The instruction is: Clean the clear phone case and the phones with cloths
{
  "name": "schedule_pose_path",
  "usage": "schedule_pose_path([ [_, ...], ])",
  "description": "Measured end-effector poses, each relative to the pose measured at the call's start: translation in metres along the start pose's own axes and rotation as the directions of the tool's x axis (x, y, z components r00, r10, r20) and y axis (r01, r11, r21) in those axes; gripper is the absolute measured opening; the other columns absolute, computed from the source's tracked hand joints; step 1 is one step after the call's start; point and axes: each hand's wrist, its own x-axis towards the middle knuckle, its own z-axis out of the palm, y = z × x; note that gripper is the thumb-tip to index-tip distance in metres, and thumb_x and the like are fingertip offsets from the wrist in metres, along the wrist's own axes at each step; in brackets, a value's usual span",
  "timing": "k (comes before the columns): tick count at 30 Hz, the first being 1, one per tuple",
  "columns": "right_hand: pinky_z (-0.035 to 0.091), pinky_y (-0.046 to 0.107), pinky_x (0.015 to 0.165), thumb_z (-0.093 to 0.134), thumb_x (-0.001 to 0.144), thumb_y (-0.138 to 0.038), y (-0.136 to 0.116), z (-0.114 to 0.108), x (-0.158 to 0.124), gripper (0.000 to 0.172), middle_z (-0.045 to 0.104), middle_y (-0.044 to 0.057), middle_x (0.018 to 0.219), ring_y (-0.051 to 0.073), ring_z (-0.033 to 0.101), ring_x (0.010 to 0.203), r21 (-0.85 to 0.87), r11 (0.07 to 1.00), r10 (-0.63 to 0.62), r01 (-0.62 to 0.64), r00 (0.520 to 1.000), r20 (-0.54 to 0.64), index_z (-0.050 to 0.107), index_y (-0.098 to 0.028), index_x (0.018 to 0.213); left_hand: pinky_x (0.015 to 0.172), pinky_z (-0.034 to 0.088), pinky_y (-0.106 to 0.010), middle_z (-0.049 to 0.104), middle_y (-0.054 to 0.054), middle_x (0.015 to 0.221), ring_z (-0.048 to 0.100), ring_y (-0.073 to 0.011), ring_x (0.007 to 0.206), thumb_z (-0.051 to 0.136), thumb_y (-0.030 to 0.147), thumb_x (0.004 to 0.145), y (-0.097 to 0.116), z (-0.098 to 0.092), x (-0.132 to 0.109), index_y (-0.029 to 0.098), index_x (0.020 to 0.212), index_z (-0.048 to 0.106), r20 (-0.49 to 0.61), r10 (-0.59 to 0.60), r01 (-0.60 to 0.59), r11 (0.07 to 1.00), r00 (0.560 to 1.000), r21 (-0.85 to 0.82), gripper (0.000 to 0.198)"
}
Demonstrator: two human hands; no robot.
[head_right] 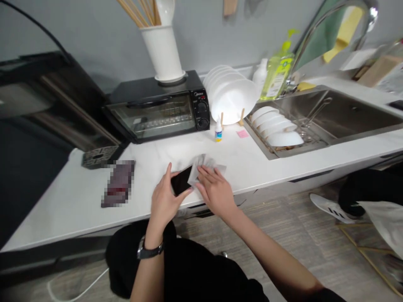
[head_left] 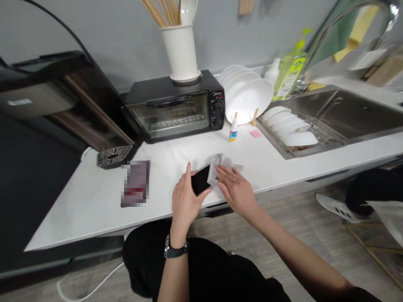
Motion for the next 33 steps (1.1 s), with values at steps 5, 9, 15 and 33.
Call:
schedule_pose_path([
  [5,0.043,0.055,0.126,0.045,0.112,-0.038,-0.045,0.028,0.012,0.05,0.062,0.021,0.153,0.033,0.056,0.148,0.051,0.997,-0.068,0.066,0.997,0.037,0.067,-0.005,0.142,0.113,0.05,-0.046,0.063,-0.015,0.146,0.063,-0.0295,0.133,0.057,0.022,0.101,-0.003,-0.002,-0.002,0.023,0.172,0.013,0.022,0.056,-0.055,0.998,0.998,-0.017,0.084],
  [9,0.045,0.048,0.125,0.045,0.113,-0.043,-0.04,0.022,0.005,0.049,0.067,0.014,0.149,0.026,0.061,0.144,0.138,0.976,-0.179,0.166,0.98,0.089,0.067,-0.012,0.144,0.109,0.052,-0.047,0.065,-0.016,0.138,0.065,-0.0316,0.129,0.061,0.02,0.097,-0.007,-0.002,-0.006,0.022,0.172,0.013,0.025,0.082,-0.083,0.996,0.996,0.031,0.089],
  [15,0.039,0.06,0.126,0.046,0.112,-0.043,-0.008,0.011,0.008,0.052,0.061,0.018,0.156,0.035,0.053,0.15,-0.049,0.998,0.025,-0.027,0.999,-0.041,0.063,-0.01,0.149,0.111,0.052,-0.049,0.067,-0.013,0.142,0.065,-0.0335,0.13,0.08,0.034,0.089,-0.006,0.003,-0.001,0.024,0.171,0.016,-0.009,0.044,-0.044,0.999,0.999,-0.002,0.105],
  [33,0.044,0.055,0.126,0.054,0.108,-0.043,-0.023,0.019,-0.009,0.054,0.06,0.016,0.158,0.029,0.056,0.149,0.04,0.982,-0.185,0.184,0.982,0.033,0.057,-0.016,0.155,0.112,0.051,-0.049,0.064,-0.015,0.143,0.063,-0.0317,0.134,0.069,0.015,0.089,-0.002,-0.003,-0.004,0.022,0.17,0.023,0.02,0.017,-0.017,1.0,1.0,-0.001,0.093],
])
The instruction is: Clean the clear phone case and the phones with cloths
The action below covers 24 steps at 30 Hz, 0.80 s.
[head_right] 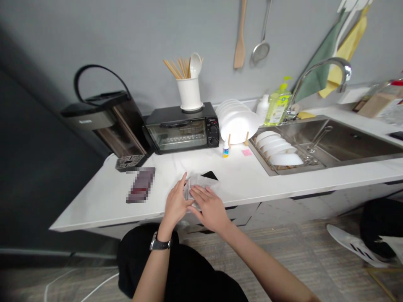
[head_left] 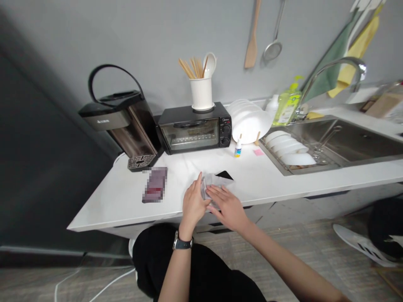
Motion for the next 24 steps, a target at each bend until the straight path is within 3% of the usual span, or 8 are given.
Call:
schedule_pose_path([
  [5,0.043,0.061,0.124,0.056,0.108,-0.043,0.013,-0.006,0.017,0.054,0.061,0.022,0.154,0.036,0.056,0.147,-0.091,0.978,0.183,-0.19,0.98,-0.083,0.062,-0.008,0.148,0.112,0.051,-0.05,0.066,-0.013,0.14,0.064,-0.0322,0.129,0.075,0.032,0.091,0.001,-0.001,0.002,0.023,0.169,0.026,-0.008,0.006,-0.006,0.999,1.0,-0.038,0.093],
  [7,0.043,0.058,0.125,0.059,0.106,-0.047,0.001,0.0,0.021,0.06,0.062,0.023,0.153,0.036,0.056,0.148,-0.039,0.992,0.116,-0.118,0.993,-0.032,0.062,-0.004,0.147,0.11,0.052,-0.048,0.066,-0.014,0.139,0.065,-0.0311,0.128,0.068,0.023,0.092,0.0,0.0,0.002,0.021,0.17,0.024,-0.004,0.028,-0.028,0.999,1.0,-0.017,0.089],
  [10,0.045,0.05,0.125,0.058,0.106,-0.05,-0.011,0.003,0.014,0.058,0.064,0.018,0.152,0.03,0.06,0.145,0.106,0.994,-0.037,0.032,0.998,0.053,0.063,-0.009,0.146,0.107,0.053,-0.046,0.068,-0.015,0.133,0.067,-0.0294,0.123,0.057,0.01,0.091,-0.002,0.0,0.0,0.02,0.171,0.023,-0.003,0.027,-0.027,0.999,1.0,0.036,0.087],
  [12,0.047,0.05,0.123,0.054,0.109,-0.047,-0.004,-0.003,0.007,0.05,0.067,0.014,0.149,0.027,0.063,0.141,0.123,0.992,-0.039,0.033,0.998,0.046,0.065,-0.014,0.144,0.108,0.053,-0.047,0.067,-0.014,0.134,0.066,-0.0302,0.126,0.063,0.014,0.09,0.0,0.0,0.0,0.021,0.171,0.022,0.004,0.009,-0.009,1.0,1.0,0.024,0.09],
  [14,0.049,0.053,0.121,0.049,0.111,-0.04,0.009,-0.009,0.005,0.044,0.068,0.014,0.148,0.028,0.064,0.14,0.059,0.997,0.042,-0.042,0.999,-0.002,0.066,-0.016,0.144,0.112,0.05,-0.049,0.066,-0.014,0.14,0.064,-0.0313,0.131,0.073,0.024,0.09,0.002,-0.001,0.0,0.023,0.17,0.021,0.0,0.0,0.0,1.0,1.0,-0.022,0.096],
  [17,0.048,0.06,0.121,0.055,0.108,-0.042,0.01,-0.007,0.012,0.05,0.063,0.019,0.153,0.034,0.059,0.145,-0.024,0.99,0.134,-0.136,0.989,-0.058,0.063,-0.012,0.148,0.113,0.05,-0.05,0.066,-0.013,0.141,0.064,-0.0316,0.131,0.075,0.031,0.091,0.002,-0.001,0.001,0.025,0.17,0.023,-0.021,-0.003,0.002,0.999,1.0,-0.043,0.094],
  [21,0.044,0.056,0.125,0.066,0.1,-0.053,-0.014,0.005,0.018,0.062,0.064,0.021,0.151,0.033,0.058,0.147,0.094,0.996,-0.013,0.008,0.998,0.06,0.065,-0.009,0.145,0.109,0.051,-0.046,0.066,-0.015,0.137,0.066,-0.0304,0.125,0.058,0.013,0.092,0.0,0.0,0.0,0.021,0.171,0.024,0.021,-0.004,0.003,0.999,1.0,0.035,0.086],
  [24,0.048,0.052,0.124,0.064,0.102,-0.051,-0.003,-0.001,0.014,0.056,0.066,0.017,0.151,0.029,0.062,0.142,0.13,0.99,-0.066,0.056,0.995,0.075,0.065,-0.016,0.146,0.11,0.051,-0.046,0.066,-0.014,0.136,0.065,-0.0304,0.126,0.061,0.014,0.091,0.003,-0.001,-0.002,0.023,0.172,0.022,0.038,-0.031,0.029,0.998,0.999,0.048,0.09],
])
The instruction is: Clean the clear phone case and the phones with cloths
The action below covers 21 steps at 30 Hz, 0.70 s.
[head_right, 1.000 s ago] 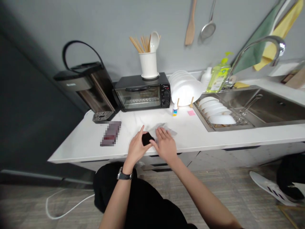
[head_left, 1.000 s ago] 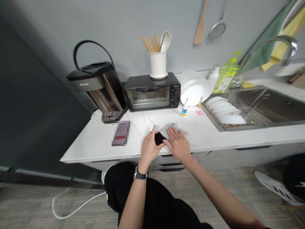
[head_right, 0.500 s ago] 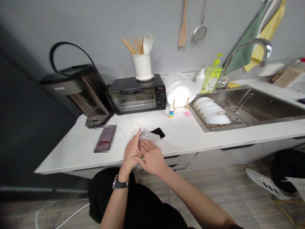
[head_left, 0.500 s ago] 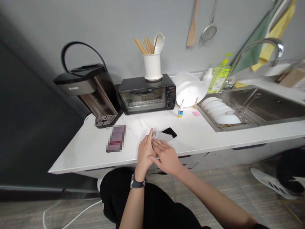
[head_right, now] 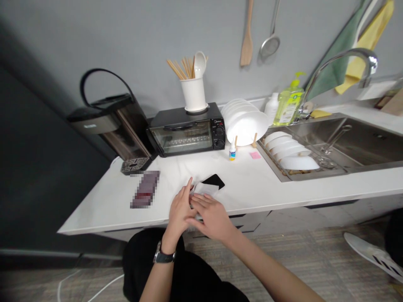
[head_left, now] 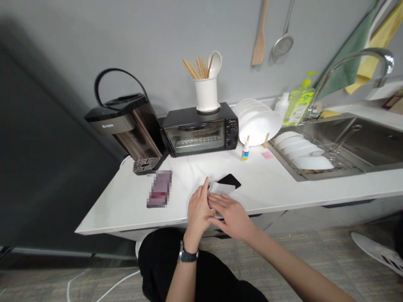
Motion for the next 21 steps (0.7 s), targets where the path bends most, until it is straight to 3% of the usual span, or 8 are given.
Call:
schedule_pose_path([
  [3,0.052,0.056,0.119,0.057,0.107,-0.042,0.028,-0.012,-0.002,0.052,0.065,0.016,0.152,0.031,0.063,0.141,-0.139,0.986,0.075,-0.088,0.992,-0.097,0.06,-0.017,0.152,0.114,0.048,-0.049,0.064,-0.013,0.142,0.062,-0.0319,0.132,0.072,0.032,0.094,0.005,-0.002,-0.001,0.025,0.171,0.02,-0.007,0.006,-0.006,0.999,1.0,-0.045,0.094],
  [5,0.051,0.06,0.118,0.058,0.106,-0.045,0.035,-0.012,0.002,0.058,0.061,0.02,0.154,0.036,0.06,0.144,-0.215,0.965,0.119,-0.15,0.982,-0.15,0.059,-0.012,0.153,0.113,0.049,-0.05,0.064,-0.013,0.141,0.062,-0.0325,0.13,0.072,0.038,0.095,0.005,-0.002,-0.001,0.026,0.171,0.02,-0.021,0.011,-0.012,0.999,1.0,-0.05,0.093],
  [8,0.047,0.061,0.123,0.063,0.101,-0.055,0.017,0.001,0.004,0.072,0.057,0.023,0.157,0.038,0.055,0.148,-0.19,0.978,0.073,-0.09,0.993,-0.093,0.057,-0.006,0.153,0.111,0.05,-0.049,0.064,-0.015,0.143,0.062,-0.0322,0.129,0.068,0.027,0.095,0.003,0.001,-0.002,0.024,0.172,0.018,-0.023,0.027,-0.028,0.999,0.999,-0.024,0.092],
  [11,0.046,0.055,0.125,0.063,0.1,-0.062,0.003,0.005,-0.006,0.075,0.059,0.018,0.157,0.033,0.057,0.147,-0.088,0.996,-0.016,0.017,1.0,0.007,0.056,-0.01,0.154,0.11,0.05,-0.047,0.063,-0.016,0.144,0.063,-0.0313,0.129,0.062,0.013,0.091,0.001,0.002,-0.003,0.023,0.172,0.017,-0.016,0.01,-0.01,1.0,1.0,0.006,0.093],
  [13,0.048,0.054,0.124,0.06,0.103,-0.059,0.011,-0.002,-0.012,0.07,0.059,0.016,0.158,0.031,0.058,0.146,-0.089,0.996,-0.017,0.017,1.0,0.009,0.054,-0.015,0.157,0.11,0.051,-0.048,0.064,-0.015,0.142,0.063,-0.0323,0.129,0.066,0.018,0.091,0.001,0.001,-0.003,0.024,0.172,0.016,-0.019,-0.002,0.002,1.0,1.0,-0.007,0.095],
  [17,0.05,0.062,0.119,0.058,0.106,-0.049,0.032,-0.011,-0.005,0.058,0.059,0.019,0.157,0.036,0.059,0.145,-0.211,0.97,0.092,-0.117,0.988,-0.125,0.06,-0.014,0.152,0.112,0.049,-0.051,0.065,-0.013,0.141,0.063,-0.0333,0.131,0.072,0.035,0.095,0.003,0.0,-0.002,0.027,0.172,0.015,-0.029,0.023,-0.025,0.998,0.999,-0.06,0.096],
  [19,0.048,0.063,0.121,0.061,0.103,-0.052,0.024,-0.004,0.004,0.06,0.057,0.023,0.157,0.039,0.056,0.147,-0.217,0.969,0.094,-0.121,0.987,-0.128,0.063,-0.01,0.147,0.112,0.05,-0.05,0.064,-0.014,0.141,0.063,-0.0331,0.13,0.069,0.033,0.096,0.001,0.001,-0.002,0.026,0.172,0.015,-0.03,0.043,-0.044,0.998,0.999,-0.037,0.094],
  [21,0.047,0.058,0.123,0.061,0.102,-0.055,0.009,0.004,0.008,0.068,0.055,0.023,0.159,0.037,0.055,0.149,-0.163,0.986,0.035,-0.044,0.998,-0.054,0.058,-0.009,0.152,0.108,0.052,-0.05,0.066,-0.015,0.137,0.065,-0.0328,0.126,0.065,0.024,0.094,-0.003,0.002,-0.002,0.023,0.172,0.014,-0.027,0.041,-0.041,0.999,0.999,0.007,0.093],
])
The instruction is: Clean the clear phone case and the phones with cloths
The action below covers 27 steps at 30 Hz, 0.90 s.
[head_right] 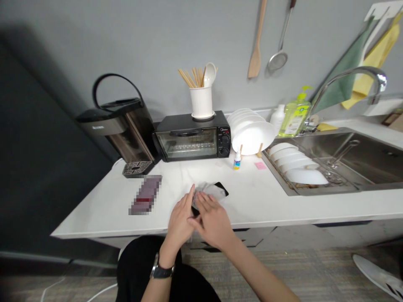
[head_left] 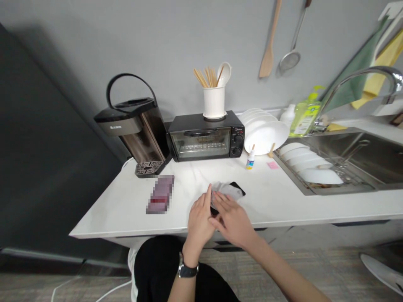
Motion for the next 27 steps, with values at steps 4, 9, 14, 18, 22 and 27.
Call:
schedule_pose_path([
  [4,0.047,0.051,0.125,0.057,0.105,-0.056,0.002,-0.01,-0.012,0.067,0.057,0.017,0.16,0.03,0.056,0.149,0.097,0.989,-0.118,0.109,0.989,0.094,0.055,-0.012,0.155,0.107,0.053,-0.049,0.067,-0.015,0.137,0.066,-0.0324,0.125,0.067,0.02,0.091,-0.003,0.001,-0.001,0.022,0.172,0.013,0.004,-0.02,0.02,1.0,1.0,0.015,0.098],
  [9,0.048,0.06,0.122,0.055,0.108,-0.047,0.041,-0.028,-0.011,0.056,0.059,0.018,0.158,0.035,0.058,0.146,-0.076,0.996,0.055,-0.056,0.998,-0.008,0.058,-0.015,0.154,0.114,0.05,-0.051,0.066,-0.013,0.144,0.064,-0.0326,0.132,0.078,0.04,0.092,0.001,-0.002,0.001,0.026,0.171,0.014,-0.005,0.003,-0.003,0.998,1.0,-0.068,0.103],
  [14,0.042,0.057,0.127,0.063,0.096,-0.071,0.002,-0.009,-0.002,0.085,0.058,0.022,0.158,0.035,0.054,0.15,0.104,0.988,-0.13,0.118,0.984,0.119,0.057,-0.008,0.152,0.113,0.05,-0.05,0.065,-0.017,0.147,0.065,-0.0318,0.134,0.065,0.019,0.094,-0.003,0.0,0.002,0.019,0.171,0.015,0.002,-0.001,0.001,0.999,1.0,-0.054,0.092],
  [18,0.045,0.055,0.125,0.053,0.105,-0.063,0.01,-0.019,-0.009,0.068,0.07,0.017,0.145,0.031,0.068,0.133,0.101,0.99,-0.115,0.101,0.983,0.144,0.058,-0.015,0.152,0.115,0.05,-0.048,0.065,-0.015,0.148,0.064,-0.0303,0.135,0.072,0.024,0.093,-0.003,-0.001,0.0,0.021,0.172,0.012,0.018,0.006,-0.005,0.996,1.0,-0.086,0.099],
  [22,0.057,0.054,0.113,0.044,0.11,-0.054,0.064,-0.039,-0.03,0.063,0.069,0.019,0.146,0.035,0.067,0.136,-0.13,0.983,0.131,-0.127,0.991,0.018,0.05,-0.015,0.16,0.116,0.048,-0.051,0.064,-0.013,0.149,0.064,-0.0329,0.135,0.083,0.038,0.089,0.0,-0.003,0.0,0.027,0.171,0.013,0.017,-0.028,0.029,0.995,0.999,-0.091,0.109],
  [27,0.052,0.061,0.116,0.049,0.108,-0.056,0.091,-0.052,-0.063,0.073,0.058,0.021,0.158,0.039,0.057,0.146,-0.193,0.947,0.244,-0.258,0.965,-0.096,0.037,-0.016,0.168,0.133,0.024,-0.059,0.066,-0.008,0.146,0.061,-0.0291,0.14,0.084,0.036,0.089,0.0,-0.003,0.0,0.03,0.171,0.009,-0.002,-0.007,0.007,0.998,1.0,-0.064,0.111],
])
